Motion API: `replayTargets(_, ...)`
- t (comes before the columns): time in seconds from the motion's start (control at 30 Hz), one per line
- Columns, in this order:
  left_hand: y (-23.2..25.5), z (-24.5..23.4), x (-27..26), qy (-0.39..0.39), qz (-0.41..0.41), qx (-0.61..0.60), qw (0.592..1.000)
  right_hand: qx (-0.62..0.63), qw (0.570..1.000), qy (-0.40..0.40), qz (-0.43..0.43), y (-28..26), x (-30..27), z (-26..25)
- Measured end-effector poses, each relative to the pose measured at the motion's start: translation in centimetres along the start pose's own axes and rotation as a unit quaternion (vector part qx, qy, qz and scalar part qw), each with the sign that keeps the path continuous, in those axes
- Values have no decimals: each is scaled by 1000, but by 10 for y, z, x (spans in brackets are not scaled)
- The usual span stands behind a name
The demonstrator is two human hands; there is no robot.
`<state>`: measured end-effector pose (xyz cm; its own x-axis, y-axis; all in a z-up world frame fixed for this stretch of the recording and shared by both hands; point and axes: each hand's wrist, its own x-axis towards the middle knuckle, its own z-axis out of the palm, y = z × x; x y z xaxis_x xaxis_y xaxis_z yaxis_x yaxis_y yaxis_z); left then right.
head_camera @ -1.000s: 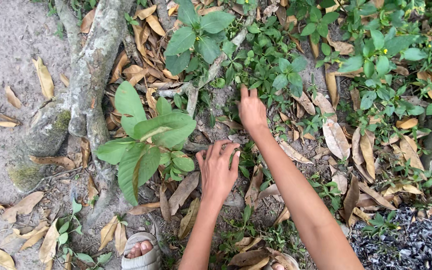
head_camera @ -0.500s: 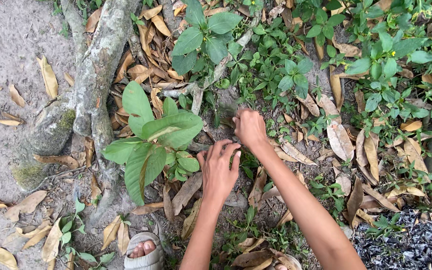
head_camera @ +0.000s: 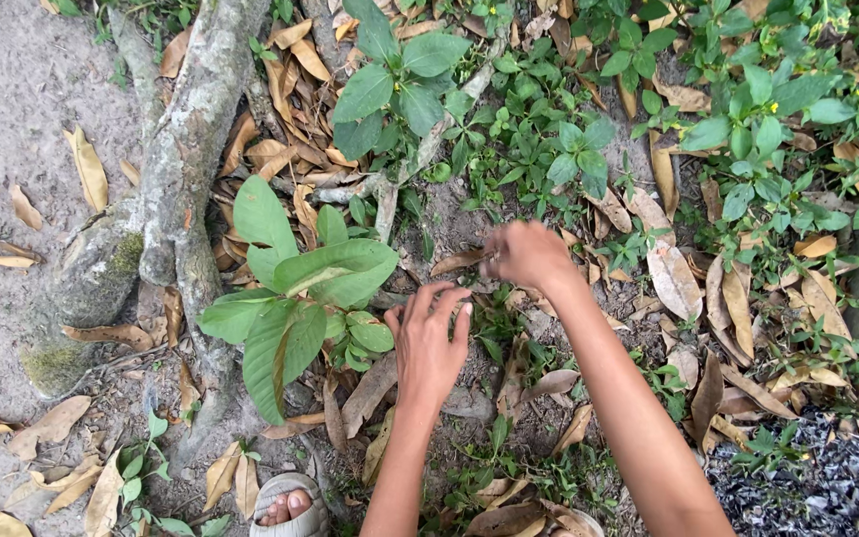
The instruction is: The person pulls small weeds and grass by hand from the dirt area around the base of a tree, clearing the ground of various small plants.
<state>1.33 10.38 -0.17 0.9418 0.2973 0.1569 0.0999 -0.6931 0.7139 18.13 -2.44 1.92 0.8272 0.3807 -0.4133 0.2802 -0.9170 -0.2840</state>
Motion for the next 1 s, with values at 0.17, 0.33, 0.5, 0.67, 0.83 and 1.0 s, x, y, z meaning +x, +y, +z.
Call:
replayTargets(0.17, 0, -4, 7, 6, -4, 5, 1000, 28, 969, 243, 10, -8, 54, 6)
replayTargets(0.33, 0, -6, 9, 15, 1, 4, 1000, 10, 961, 276, 25, -2, 91, 38)
replayTargets(0.5, -5, -6, 10, 24, 8, 5, 1000, 3, 946, 319, -64, 17, 93, 45)
replayTargets(0.67, -11, -2, 9, 5, -7, 0, 1000, 51, 948, 306, -69, 5, 76, 42)
replayTargets(0.83, -15, 0, 11, 12, 9, 13, 1000, 55, 977, 151, -143, -16, 20, 71)
replayTargets(1.0, -17, -4, 8, 47, 3, 5, 999, 64, 981, 118, -139, -21, -5, 54)
